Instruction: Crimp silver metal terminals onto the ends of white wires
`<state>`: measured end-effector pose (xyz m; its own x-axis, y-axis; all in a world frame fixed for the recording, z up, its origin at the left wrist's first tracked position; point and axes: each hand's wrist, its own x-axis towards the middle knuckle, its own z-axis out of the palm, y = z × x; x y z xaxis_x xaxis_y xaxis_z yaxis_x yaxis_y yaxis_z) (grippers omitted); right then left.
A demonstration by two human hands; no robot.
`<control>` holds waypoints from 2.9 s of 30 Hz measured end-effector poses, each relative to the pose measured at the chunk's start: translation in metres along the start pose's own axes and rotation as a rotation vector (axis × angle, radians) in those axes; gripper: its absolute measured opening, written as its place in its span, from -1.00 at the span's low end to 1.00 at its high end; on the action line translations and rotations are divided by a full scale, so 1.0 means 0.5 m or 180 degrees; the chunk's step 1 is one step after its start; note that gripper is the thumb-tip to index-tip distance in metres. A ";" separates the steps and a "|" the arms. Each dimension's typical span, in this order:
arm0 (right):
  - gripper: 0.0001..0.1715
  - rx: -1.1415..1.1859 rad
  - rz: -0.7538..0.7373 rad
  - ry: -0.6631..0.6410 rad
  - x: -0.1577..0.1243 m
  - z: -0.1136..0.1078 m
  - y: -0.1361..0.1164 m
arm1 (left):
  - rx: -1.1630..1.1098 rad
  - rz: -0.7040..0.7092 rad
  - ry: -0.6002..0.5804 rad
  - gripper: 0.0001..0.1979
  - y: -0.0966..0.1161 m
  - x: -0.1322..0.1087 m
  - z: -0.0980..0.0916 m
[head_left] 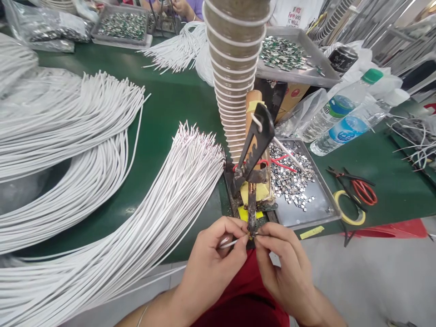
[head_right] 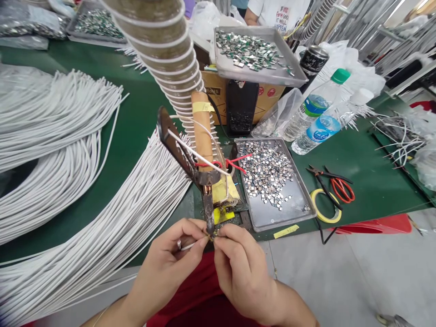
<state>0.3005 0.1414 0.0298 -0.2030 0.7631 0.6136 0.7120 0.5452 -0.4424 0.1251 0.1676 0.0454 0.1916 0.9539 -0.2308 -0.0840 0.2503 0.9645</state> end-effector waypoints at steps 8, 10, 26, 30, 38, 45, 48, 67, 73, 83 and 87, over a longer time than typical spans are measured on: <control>-0.70 0.0235 0.0196 -0.0137 -0.024 0.006 0.014 | -0.0158 -0.0407 -0.0122 -0.83 0.009 0.017 -0.002; -0.72 0.0136 0.0123 -0.0104 -0.021 0.007 0.013 | -0.0248 -0.0451 -0.0132 -0.83 0.012 0.022 -0.005; -0.72 0.0233 0.0201 -0.0020 -0.020 0.003 0.008 | -0.0257 -0.0580 -0.0244 -0.84 0.019 0.024 -0.013; -0.74 0.0366 0.0256 -0.0037 -0.021 -0.008 0.015 | -0.0241 -0.0590 -0.0291 -0.84 0.016 0.021 -0.009; -0.76 0.0787 0.0601 -0.0686 -0.014 -0.025 0.001 | 0.0514 -0.0365 -0.0902 -0.89 -0.026 -0.015 0.012; -0.90 0.0895 0.0748 -0.0774 -0.006 -0.037 0.011 | 0.1158 0.0430 -0.0981 -0.82 -0.026 -0.035 -0.008; -0.92 0.1153 0.0677 -0.0814 -0.002 -0.044 0.018 | 0.1122 0.0566 -0.1075 -0.72 -0.023 -0.039 -0.021; -0.79 -0.0530 0.1074 -0.0554 0.046 -0.028 0.214 | 0.0701 -0.0053 -0.0715 -0.82 -0.059 -0.029 -0.029; -0.81 -0.0501 0.1092 -0.0678 0.045 -0.021 0.225 | 0.0304 -0.0501 -0.0596 -0.83 -0.051 -0.025 -0.024; -0.84 0.0557 0.0888 -0.0078 0.006 -0.048 0.091 | -0.0069 -0.0515 -0.0370 -0.79 -0.021 -0.011 -0.019; -0.70 0.0859 0.0509 -0.0347 -0.010 -0.028 0.044 | -0.0367 -0.0573 -0.0361 -0.80 -0.009 -0.009 -0.015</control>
<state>0.3263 0.1445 0.0260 -0.1841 0.8712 0.4552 0.5400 0.4766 -0.6938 0.1170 0.1632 0.0410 0.3217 0.8691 -0.3757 -0.1483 0.4381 0.8866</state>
